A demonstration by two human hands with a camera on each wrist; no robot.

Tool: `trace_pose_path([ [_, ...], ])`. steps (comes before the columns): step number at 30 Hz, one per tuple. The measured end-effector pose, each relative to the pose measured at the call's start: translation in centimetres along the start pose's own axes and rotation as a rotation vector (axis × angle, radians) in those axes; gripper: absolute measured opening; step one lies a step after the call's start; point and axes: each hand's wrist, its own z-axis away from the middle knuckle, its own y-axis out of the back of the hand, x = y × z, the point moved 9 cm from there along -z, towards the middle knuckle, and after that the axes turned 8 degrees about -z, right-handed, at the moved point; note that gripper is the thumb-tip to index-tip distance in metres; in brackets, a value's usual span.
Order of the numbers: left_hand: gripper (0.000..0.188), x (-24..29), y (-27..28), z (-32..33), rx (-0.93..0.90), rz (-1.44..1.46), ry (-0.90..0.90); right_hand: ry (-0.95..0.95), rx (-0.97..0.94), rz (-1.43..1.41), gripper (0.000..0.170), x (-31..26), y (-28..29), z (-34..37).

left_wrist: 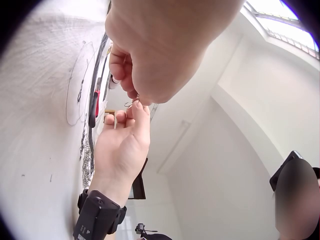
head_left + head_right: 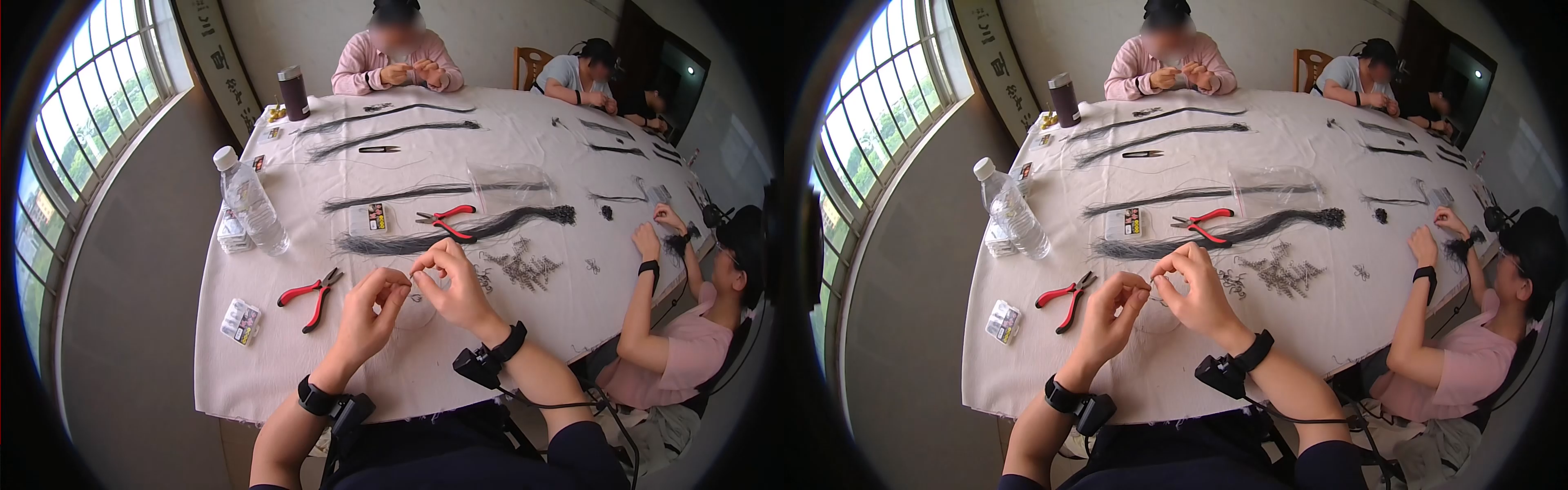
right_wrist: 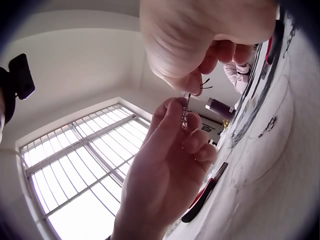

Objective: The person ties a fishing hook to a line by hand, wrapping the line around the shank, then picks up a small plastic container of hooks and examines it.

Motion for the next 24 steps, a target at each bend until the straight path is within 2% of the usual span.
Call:
trace_pose_path([
  [3, 0.007, 0.3, 0.18, -0.02, 0.032, -0.017, -0.027, 0.013, 0.007, -0.006, 0.005, -0.03, 0.04, 0.0],
  [5, 0.01, -0.06, 0.43, 0.04, 0.057, 0.021, 0.044, 0.0, 0.009, -0.027, 0.006, -0.05, 0.07, -0.02],
  [8, 0.013, -0.13, 0.52, 0.05, 0.06, -0.012, 0.034, 0.003, 0.002, -0.053, 0.006, -0.15, 0.03, -0.07],
  [24, 0.006, 0.1, 0.93, -0.01, 0.081, -0.061, 0.05, 0.036, -0.009, -0.037, 0.007, -0.44, 0.01, -0.1],
])
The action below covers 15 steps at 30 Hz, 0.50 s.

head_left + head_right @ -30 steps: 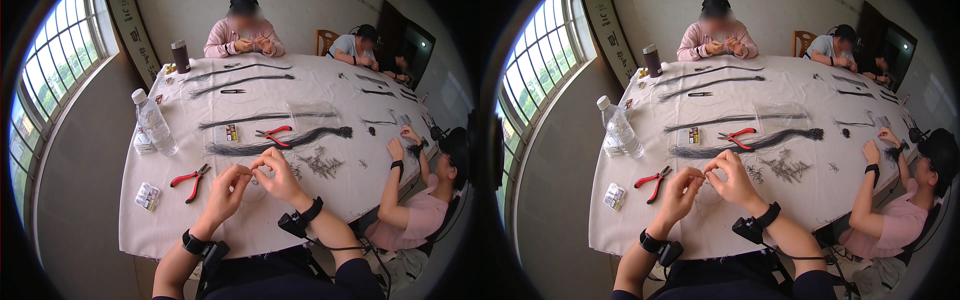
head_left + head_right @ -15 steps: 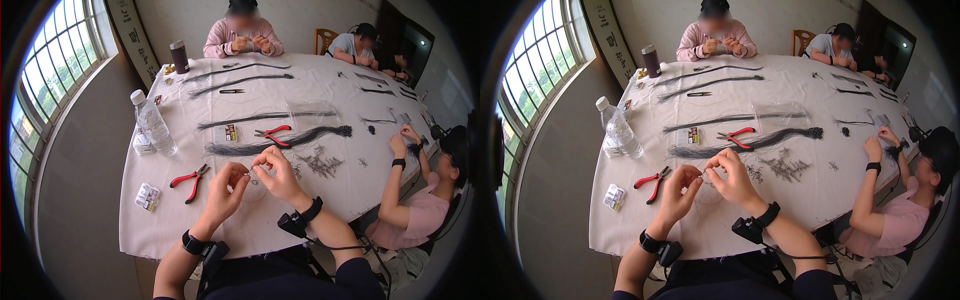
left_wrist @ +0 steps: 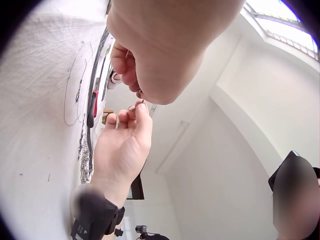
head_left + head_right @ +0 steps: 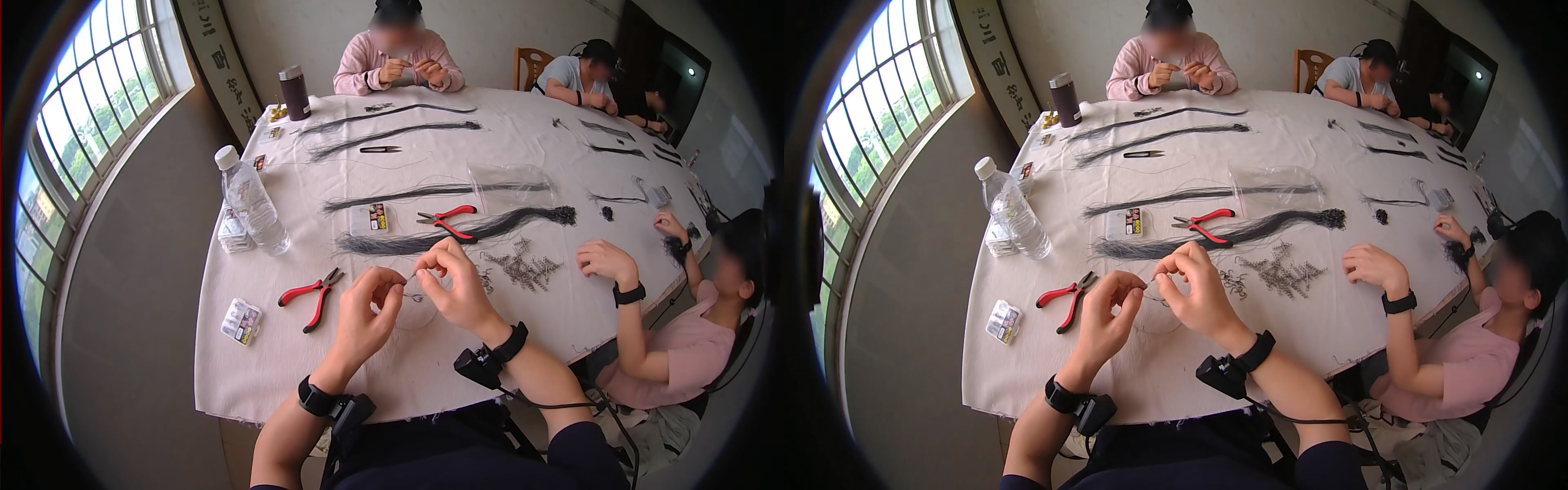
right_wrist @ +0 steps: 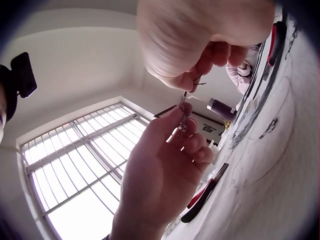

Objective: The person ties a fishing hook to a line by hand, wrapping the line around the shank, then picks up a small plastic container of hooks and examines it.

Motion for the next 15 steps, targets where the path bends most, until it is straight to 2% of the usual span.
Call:
trace_pose_path([
  [5, 0.009, -0.15, -0.02, 0.09, -0.036, -0.036, 0.022, -0.046, 0.016, -0.063, 0.008, 0.86, 0.52, -0.08],
  [9, 0.01, -0.17, -0.13, 0.05, -0.036, -0.029, 0.02, -0.04, 0.029, -0.06, 0.008, 0.61, 0.62, -0.12],
  [11, 0.008, -0.13, 0.08, 0.0, 0.022, 0.008, 0.013, -0.024, 0.05, -0.046, 0.008, 0.53, 0.92, -0.19],
  [15, 0.008, -0.21, 0.0, -0.05, -0.003, -0.028, 0.015, -0.007, 0.043, -0.016, 0.009, 0.42, 1.03, -0.22],
])
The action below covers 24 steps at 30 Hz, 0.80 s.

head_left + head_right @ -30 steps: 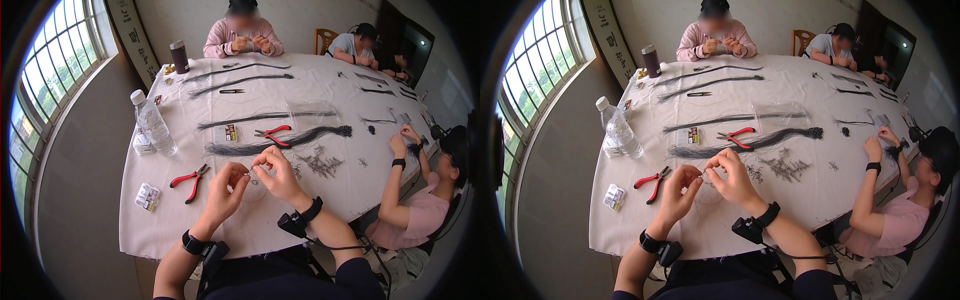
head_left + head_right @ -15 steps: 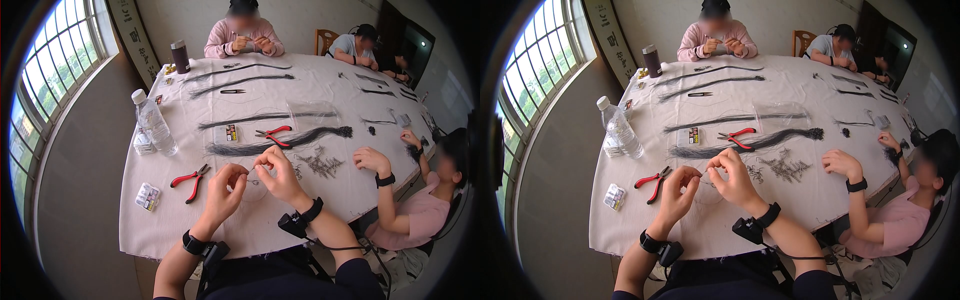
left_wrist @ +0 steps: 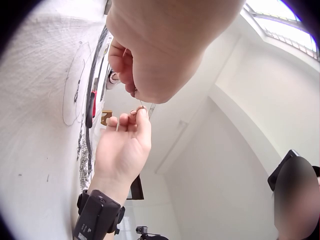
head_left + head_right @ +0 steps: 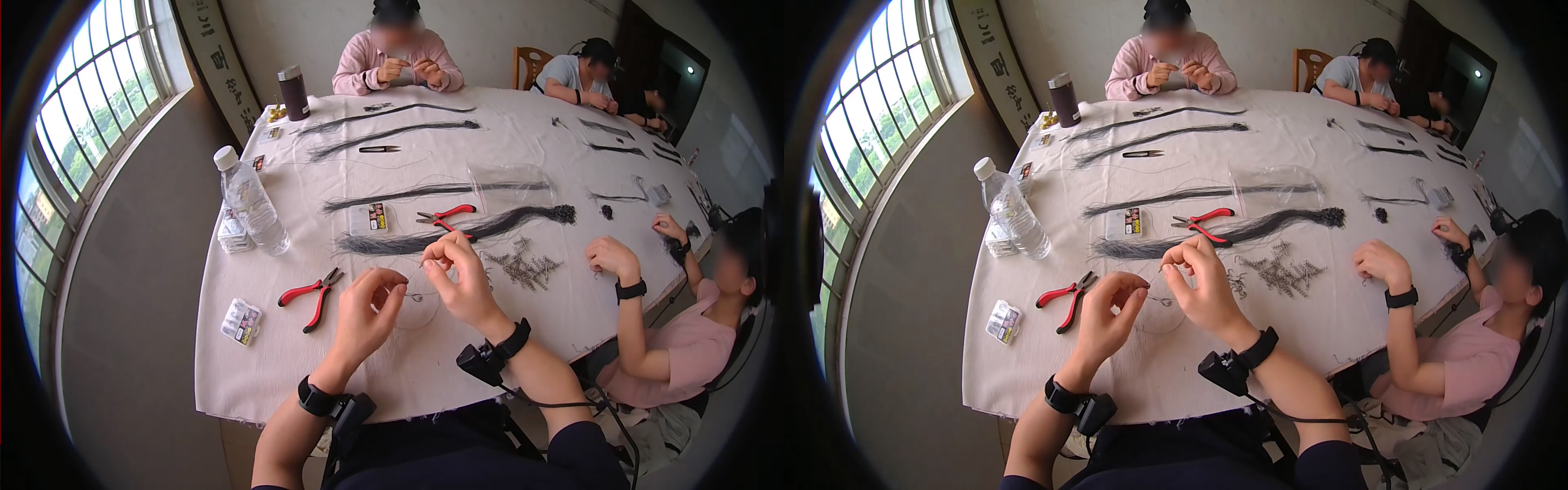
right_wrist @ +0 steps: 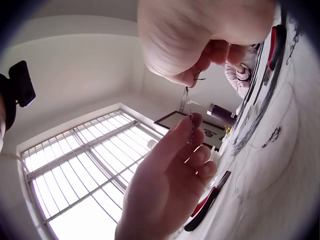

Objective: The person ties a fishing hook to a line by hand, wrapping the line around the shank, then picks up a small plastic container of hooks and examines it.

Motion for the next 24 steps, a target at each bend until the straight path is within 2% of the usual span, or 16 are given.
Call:
trace_pose_path([
  [6, 0.011, 0.4, 0.8, -0.4, 0.035, -0.301, -0.118, 0.003, -0.019, 0.02, 0.008, -0.2, -0.2, 0.0],
  [8, 0.011, -0.5, 1.0, -0.5, 0.023, -0.141, 0.011, 0.005, -0.02, 0.023, 0.007, -0.1, -0.2, 0.0],
  [9, 0.011, -0.6, 0.9, -0.4, 0.025, -0.14, 0.011, 0.006, -0.022, 0.023, 0.007, -0.1, -0.2, -0.1],
  [11, 0.01, -2.1, 1.1, -0.3, 0.095, 0.063, 0.104, -0.009, -0.052, 0.014, 0.006, 0.0, -0.5, 0.0],
  [17, 0.016, -3.8, 0.3, -0.2, 0.053, 0.342, 0.143, 0.083, -0.203, 0.068, 0.006, -1.4, -2.3, 0.4],
  [21, 0.013, -3.5, 0.2, -0.1, 0.011, 0.365, 0.185, 0.057, -0.229, 0.095, 0.011, -0.7, -2.6, 0.6],
  [24, 0.014, -3.7, 0.3, -0.2, 0.055, 0.379, 0.187, 0.007, -0.201, 0.094, 0.014, -0.1, -2.4, 0.5],
])
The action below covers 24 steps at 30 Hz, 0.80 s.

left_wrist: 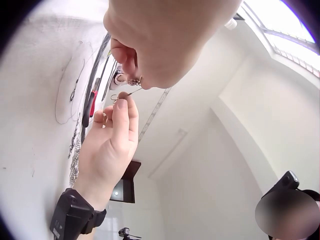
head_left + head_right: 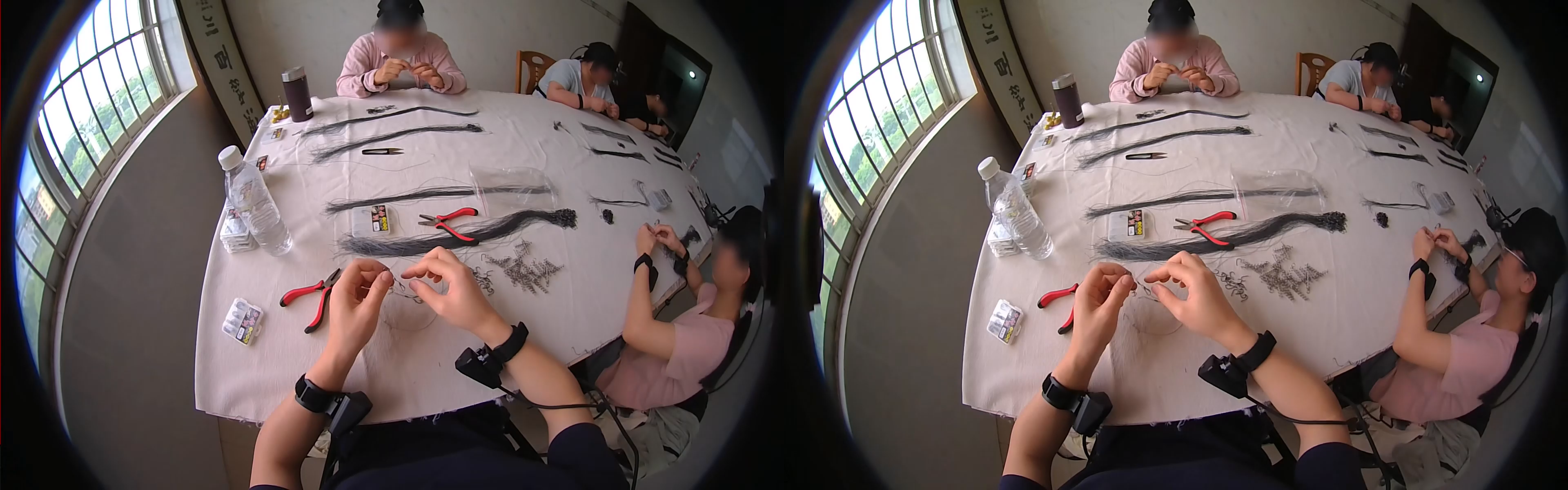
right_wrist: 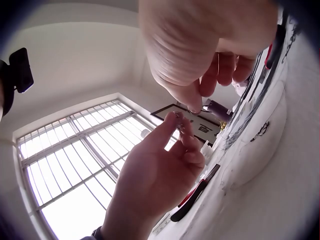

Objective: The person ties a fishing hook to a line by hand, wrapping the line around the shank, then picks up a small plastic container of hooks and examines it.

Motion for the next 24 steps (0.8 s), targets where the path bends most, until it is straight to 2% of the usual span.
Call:
trace_pose_path([
  [2, 0.013, -0.3, 0.0, 0.0, 0.001, -0.008, -0.035, -0.042, 0.064, -0.078, 0.02, -0.1, 0.3, -0.1],
  [9, 0.013, -0.3, -0.3, 0.1, -0.005, -0.142, -0.048, 0.025, 0.034, -0.041, 0.024, -0.5, -0.7, 0.1],
  [18, 0.014, -0.4, -0.6, 0.2, -0.06, -0.182, 0.003, 0.043, 0.079, 0.036, 0.015, -0.1, -0.1, 0.1],
  [24, 0.016, 0.6, -0.5, 0.2, -0.037, -0.271, -0.068, 0.027, 0.118, 0.021, 0.008, 0.2, 0.3, 0.0],
])
